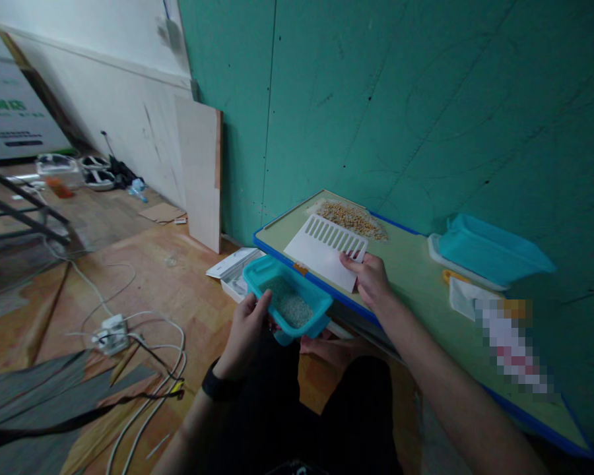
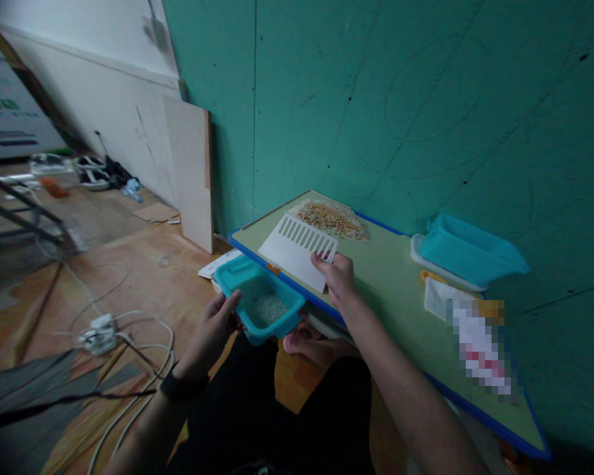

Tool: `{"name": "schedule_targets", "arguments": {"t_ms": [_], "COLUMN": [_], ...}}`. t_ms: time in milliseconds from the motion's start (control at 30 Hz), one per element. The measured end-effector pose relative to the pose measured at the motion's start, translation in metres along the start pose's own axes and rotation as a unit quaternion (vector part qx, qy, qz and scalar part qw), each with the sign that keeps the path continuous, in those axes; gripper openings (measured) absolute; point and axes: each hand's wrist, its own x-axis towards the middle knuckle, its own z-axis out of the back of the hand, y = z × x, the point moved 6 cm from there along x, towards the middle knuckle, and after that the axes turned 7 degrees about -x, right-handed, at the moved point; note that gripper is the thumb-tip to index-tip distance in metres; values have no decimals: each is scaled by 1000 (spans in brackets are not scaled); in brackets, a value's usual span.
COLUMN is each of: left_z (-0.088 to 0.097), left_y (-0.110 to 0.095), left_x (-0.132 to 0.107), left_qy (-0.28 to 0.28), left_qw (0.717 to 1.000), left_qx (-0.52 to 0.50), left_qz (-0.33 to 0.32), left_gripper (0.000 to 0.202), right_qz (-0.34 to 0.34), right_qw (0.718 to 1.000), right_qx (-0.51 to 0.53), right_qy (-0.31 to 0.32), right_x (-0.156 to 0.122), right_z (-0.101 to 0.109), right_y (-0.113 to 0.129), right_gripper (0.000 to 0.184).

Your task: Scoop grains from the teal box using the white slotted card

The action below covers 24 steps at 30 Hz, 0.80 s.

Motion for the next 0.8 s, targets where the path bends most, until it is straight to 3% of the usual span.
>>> {"name": "schedule_targets", "arguments": {"t_ms": [233, 533, 800], "left_z": [-2, -6, -5], "left_y": [5, 9, 15], "left_x": [-2, -4, -3], "left_qy": [-8, 7, 14], "left_qw": [1000, 1000, 1000], "left_qx": [3, 2, -6], "left_qz": [-4, 4, 4], "left_gripper": [46, 43, 45], "right_qz": [-27, -14, -46], "right_qw": [999, 999, 998], "right_qx": [22, 16, 34], "right_qy": [1, -27, 6], "right_x": [-13, -5, -20], "right_z": [3, 34, 22], "right_y": [-2, 8, -8], "right_gripper": [50, 53, 55]}}
